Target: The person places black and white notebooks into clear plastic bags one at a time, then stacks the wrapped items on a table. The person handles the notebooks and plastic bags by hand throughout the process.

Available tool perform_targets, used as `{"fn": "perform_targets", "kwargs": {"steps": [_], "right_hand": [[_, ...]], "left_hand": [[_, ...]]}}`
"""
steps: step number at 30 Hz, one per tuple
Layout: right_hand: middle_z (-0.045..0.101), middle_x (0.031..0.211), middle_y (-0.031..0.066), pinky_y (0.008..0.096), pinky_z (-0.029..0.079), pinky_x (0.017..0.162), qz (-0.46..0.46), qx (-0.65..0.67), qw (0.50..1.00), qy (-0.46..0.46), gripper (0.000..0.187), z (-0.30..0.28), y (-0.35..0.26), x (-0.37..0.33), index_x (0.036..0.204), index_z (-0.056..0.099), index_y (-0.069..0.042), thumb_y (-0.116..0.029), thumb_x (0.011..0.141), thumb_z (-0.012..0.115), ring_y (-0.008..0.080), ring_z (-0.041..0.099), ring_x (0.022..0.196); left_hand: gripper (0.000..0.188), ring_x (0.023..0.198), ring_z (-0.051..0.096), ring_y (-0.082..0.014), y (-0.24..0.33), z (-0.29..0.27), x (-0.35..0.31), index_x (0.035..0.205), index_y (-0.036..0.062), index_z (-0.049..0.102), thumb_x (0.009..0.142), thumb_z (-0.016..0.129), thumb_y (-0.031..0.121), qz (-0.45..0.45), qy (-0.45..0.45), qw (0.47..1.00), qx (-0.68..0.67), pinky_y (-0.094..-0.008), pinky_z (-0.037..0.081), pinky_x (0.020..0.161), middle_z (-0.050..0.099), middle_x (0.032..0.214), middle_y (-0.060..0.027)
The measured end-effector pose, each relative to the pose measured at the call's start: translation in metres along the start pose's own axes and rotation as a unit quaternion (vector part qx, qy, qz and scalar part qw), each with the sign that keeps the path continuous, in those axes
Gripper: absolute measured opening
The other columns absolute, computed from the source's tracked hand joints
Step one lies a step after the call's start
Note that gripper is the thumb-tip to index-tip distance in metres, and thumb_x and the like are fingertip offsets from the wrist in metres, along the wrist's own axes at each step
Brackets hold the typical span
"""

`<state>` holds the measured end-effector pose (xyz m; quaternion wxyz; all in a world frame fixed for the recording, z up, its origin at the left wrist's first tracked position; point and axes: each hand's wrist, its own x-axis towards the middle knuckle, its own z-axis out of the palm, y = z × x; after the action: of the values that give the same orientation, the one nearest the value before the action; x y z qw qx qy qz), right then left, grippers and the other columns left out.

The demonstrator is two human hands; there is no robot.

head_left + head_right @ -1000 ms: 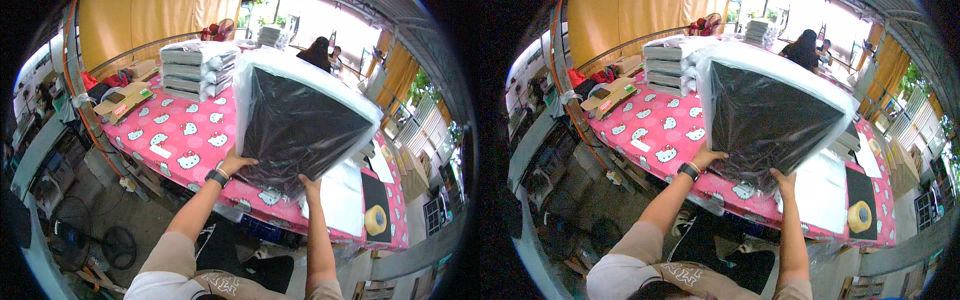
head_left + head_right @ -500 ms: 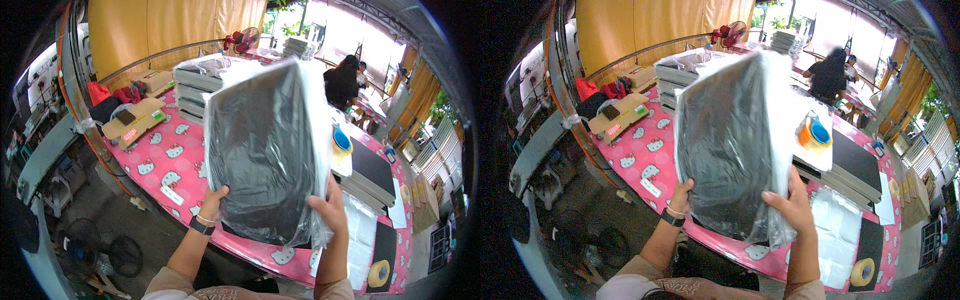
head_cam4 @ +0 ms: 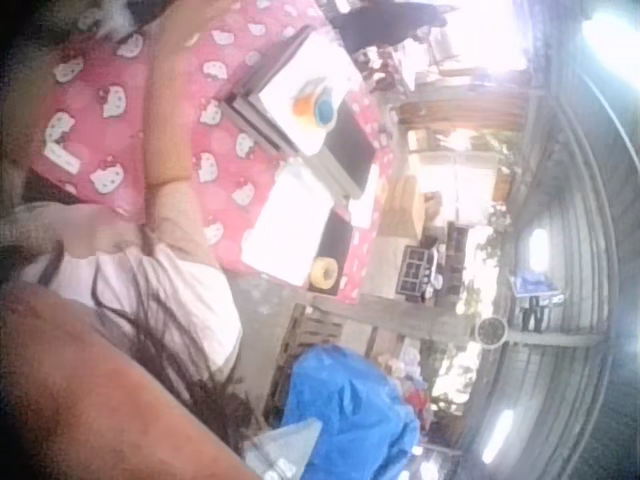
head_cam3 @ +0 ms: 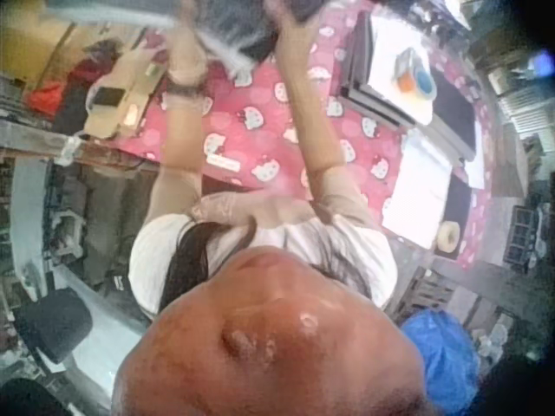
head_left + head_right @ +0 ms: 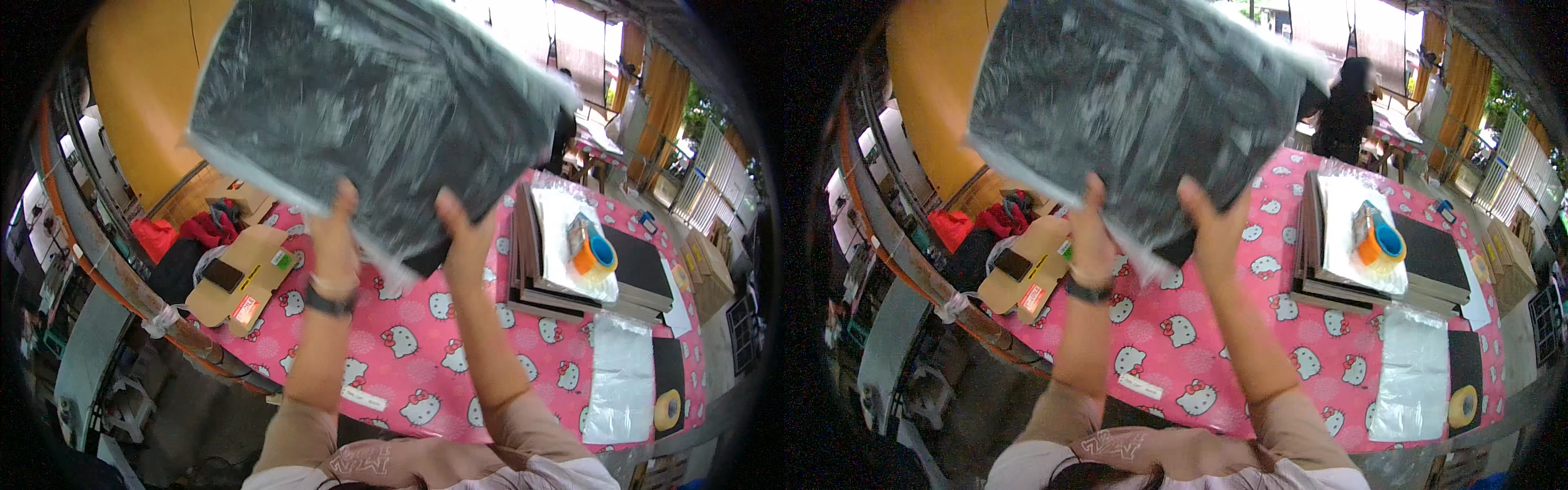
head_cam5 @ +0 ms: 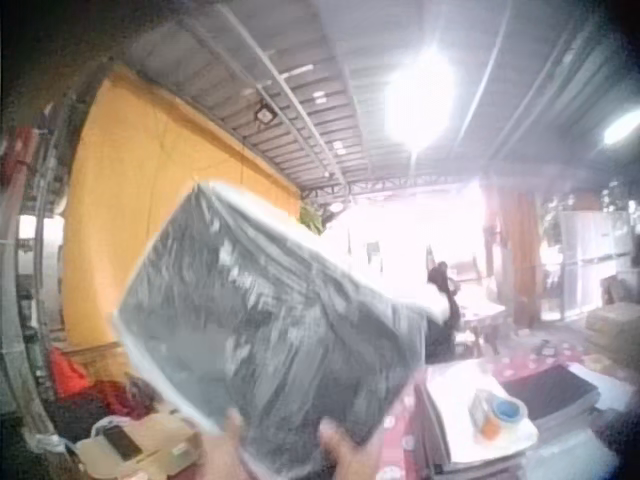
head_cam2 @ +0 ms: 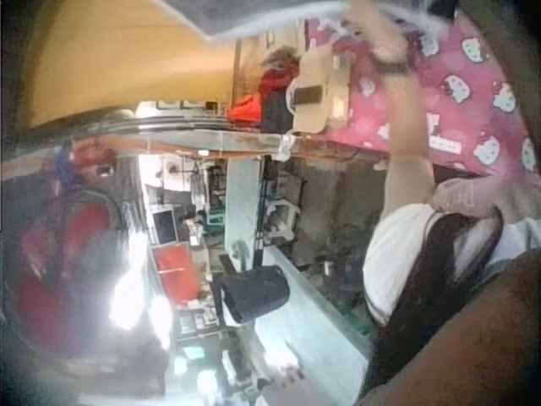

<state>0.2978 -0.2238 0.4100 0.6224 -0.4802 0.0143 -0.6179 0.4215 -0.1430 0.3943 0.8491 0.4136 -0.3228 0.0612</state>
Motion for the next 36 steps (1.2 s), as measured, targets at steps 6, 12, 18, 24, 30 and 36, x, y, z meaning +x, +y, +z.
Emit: {"fn": "perform_targets", "kwargs": {"steps": [6,12,18,24,30,36], "right_hand": [[0.059,0.086,0.009,0.0285,0.046,0.068,0.137,0.048,0.984,-0.099,0.039,0.018,0.055,0.153,0.098,0.051,0.001,-0.012,0.065,0.067,0.0174,0.057,0.072],[0.06,0.077,0.0104,0.0301,0.05,0.06,0.285,-0.023,0.951,-0.118,0.029,0.01,0.131,0.267,0.088,0.053,0.006,-0.014,0.07,0.065,0.0184,0.059,0.062],[0.061,0.074,0.0077,0.0287,0.049,0.057,0.439,-0.209,0.869,-0.089,0.033,-0.098,0.252,0.249,0.086,0.056,-0.002,-0.029,0.07,0.066,0.0171,0.059,0.059],[0.06,0.072,0.0045,0.0281,0.047,0.057,0.495,-0.178,0.847,-0.076,0.036,-0.094,0.252,0.241,0.08,0.057,-0.007,-0.042,0.071,0.063,0.0143,0.057,0.059],[0.053,0.09,0.0098,0.0317,0.045,0.056,0.33,-0.172,0.926,-0.055,0.059,-0.079,0.197,0.162,0.116,0.038,-0.003,-0.044,0.076,0.054,0.0193,0.053,0.074],[0.061,0.08,0.0074,0.0283,0.044,0.064,0.205,-0.484,0.791,-0.314,0.021,-0.211,0.046,0.002,0.09,0.06,-0.002,-0.018,0.076,0.058,0.0125,0.056,0.072]], "left_hand": [[0.04,0.083,0.054,-0.0184,0.009,-0.05,0.233,0.1,0.0039,0.05,0.071,0.066,0.027,-0.04,0.015,0.983,-0.179,-0.029,0.044,0.071,0.055,0.092,-0.0061],[0.036,0.076,0.053,-0.0171,-0.101,-0.078,0.31,0.092,0.0061,0.051,0.065,0.069,0.022,-0.193,0.072,0.977,-0.06,-0.0284,0.044,0.066,0.055,0.083,-0.0056],[0.04,0.079,0.053,-0.0228,-0.221,-0.111,0.248,0.096,0.0042,0.054,0.065,0.067,0.026,-0.364,-0.012,0.923,0.128,-0.0299,0.042,0.072,0.056,0.09,-0.0103],[0.048,0.081,0.053,-0.0217,-0.221,-0.132,0.257,0.101,0.0025,0.052,0.067,0.064,0.034,-0.383,-0.046,0.913,0.134,-0.03,0.041,0.073,0.056,0.091,-0.0105],[0.071,0.091,0.051,-0.0224,-0.181,-0.19,0.288,0.113,-0.008,0.039,0.068,0.063,0.042,-0.095,0.085,0.919,0.372,-0.0309,0.038,0.081,0.052,0.1,-0.0188],[0.031,0.09,0.048,-0.0139,-0.136,-0.137,0.058,0.103,-0.0004,0.051,0.08,0.054,0.02,-0.15,-0.048,0.964,0.214,-0.0261,0.037,0.079,0.053,0.097,-0.0055]]}}
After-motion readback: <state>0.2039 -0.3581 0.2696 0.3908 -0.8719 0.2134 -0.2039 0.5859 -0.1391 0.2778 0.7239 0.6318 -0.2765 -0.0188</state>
